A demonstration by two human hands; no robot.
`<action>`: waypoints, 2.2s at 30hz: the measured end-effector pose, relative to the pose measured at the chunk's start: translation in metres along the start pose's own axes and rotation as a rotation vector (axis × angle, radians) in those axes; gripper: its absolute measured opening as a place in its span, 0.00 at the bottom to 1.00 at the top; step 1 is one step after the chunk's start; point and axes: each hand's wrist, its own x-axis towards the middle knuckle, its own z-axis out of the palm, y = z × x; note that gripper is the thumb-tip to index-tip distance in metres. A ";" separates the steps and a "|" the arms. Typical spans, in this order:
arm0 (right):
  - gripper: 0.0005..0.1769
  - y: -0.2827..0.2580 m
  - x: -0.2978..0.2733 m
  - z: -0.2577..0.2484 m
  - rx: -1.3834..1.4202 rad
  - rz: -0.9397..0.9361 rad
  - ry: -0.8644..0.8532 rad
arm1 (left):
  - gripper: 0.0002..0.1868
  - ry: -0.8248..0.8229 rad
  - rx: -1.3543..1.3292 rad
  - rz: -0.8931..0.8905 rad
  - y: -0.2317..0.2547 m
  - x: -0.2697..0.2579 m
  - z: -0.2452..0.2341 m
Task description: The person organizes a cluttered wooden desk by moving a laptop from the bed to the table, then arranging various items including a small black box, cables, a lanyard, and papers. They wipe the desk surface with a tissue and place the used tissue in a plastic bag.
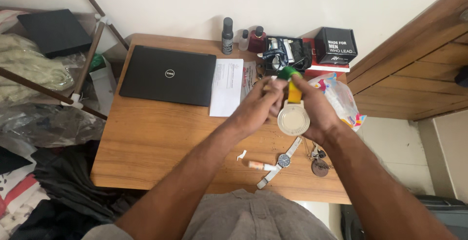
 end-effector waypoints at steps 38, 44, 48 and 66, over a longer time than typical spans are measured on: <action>0.23 -0.040 -0.040 0.063 -0.725 -0.070 -0.115 | 0.13 0.690 0.335 -0.108 0.105 0.009 -0.031; 0.21 -0.070 -0.038 0.052 -0.652 -0.336 -0.018 | 0.13 0.485 0.593 -0.154 0.100 -0.002 -0.029; 0.24 -0.058 -0.003 0.047 -0.528 -0.333 0.174 | 0.13 0.286 0.427 -0.276 0.082 -0.005 -0.024; 0.14 0.005 -0.010 0.016 -0.152 0.274 0.055 | 0.10 0.589 -0.166 -0.288 0.022 0.001 -0.033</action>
